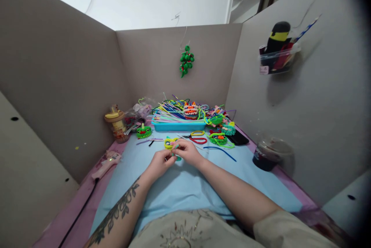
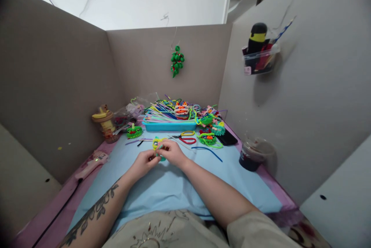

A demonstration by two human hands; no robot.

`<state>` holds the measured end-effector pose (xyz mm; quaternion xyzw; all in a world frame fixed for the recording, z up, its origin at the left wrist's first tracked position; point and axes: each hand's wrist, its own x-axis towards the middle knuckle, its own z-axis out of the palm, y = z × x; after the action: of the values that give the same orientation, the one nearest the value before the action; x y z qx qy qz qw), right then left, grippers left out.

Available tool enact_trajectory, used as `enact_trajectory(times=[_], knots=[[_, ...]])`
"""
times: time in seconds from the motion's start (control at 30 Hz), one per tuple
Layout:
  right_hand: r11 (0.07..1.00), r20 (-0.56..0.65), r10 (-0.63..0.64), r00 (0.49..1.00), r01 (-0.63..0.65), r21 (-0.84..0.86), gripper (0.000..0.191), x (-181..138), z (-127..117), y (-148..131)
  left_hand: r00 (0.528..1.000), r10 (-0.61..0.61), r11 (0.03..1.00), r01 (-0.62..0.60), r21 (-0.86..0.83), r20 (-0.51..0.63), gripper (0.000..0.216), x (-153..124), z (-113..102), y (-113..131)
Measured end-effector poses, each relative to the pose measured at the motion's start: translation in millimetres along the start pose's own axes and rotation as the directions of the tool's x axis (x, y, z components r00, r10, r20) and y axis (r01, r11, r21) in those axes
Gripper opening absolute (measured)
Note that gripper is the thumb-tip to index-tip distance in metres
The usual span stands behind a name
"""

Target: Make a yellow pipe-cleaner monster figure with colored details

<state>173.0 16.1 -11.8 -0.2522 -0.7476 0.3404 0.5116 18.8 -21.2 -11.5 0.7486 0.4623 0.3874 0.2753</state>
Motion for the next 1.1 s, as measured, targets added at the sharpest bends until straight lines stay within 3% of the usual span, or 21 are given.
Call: enact_trajectory(times=[0.23,0.43,0.6,0.73,0.9,1.1], knots=[[0.983,-0.100,0.103,0.990,-0.086,0.163,0.015,1.7,-3.3,1.9,0.992,-0.076,0.983,0.059,-0.174,-0.097,0.024,1.3,-6.5,11.0],[0.917,-0.073,0.167,0.983,-0.127,0.378,0.021,1.7,0.4,0.9,0.982,-0.156,0.937,0.112,-0.330,-0.108,0.027,-1.6,-10.0,17.4],[0.908,-0.030,0.154,0.988,-0.130,0.398,0.021,1.3,0.1,3.9,0.972,-0.211,0.893,0.146,-0.426,-0.108,0.029,-0.4,-9.3,13.0],[0.940,-0.001,0.087,0.996,-0.082,0.331,0.019,1.7,-3.4,1.7,0.963,-0.242,0.872,0.160,-0.462,-0.122,0.029,1.1,-8.6,8.3],[0.993,-0.008,-0.033,0.999,0.034,0.114,0.017,0.4,-5.4,2.7,0.946,-0.286,0.849,0.177,-0.498,-0.152,0.028,3.1,-8.1,6.8],[0.971,0.004,-0.187,0.982,0.185,-0.149,0.014,-4.4,-2.8,4.8,0.929,-0.331,0.831,0.203,-0.519,-0.166,0.023,5.2,-7.2,4.2]])
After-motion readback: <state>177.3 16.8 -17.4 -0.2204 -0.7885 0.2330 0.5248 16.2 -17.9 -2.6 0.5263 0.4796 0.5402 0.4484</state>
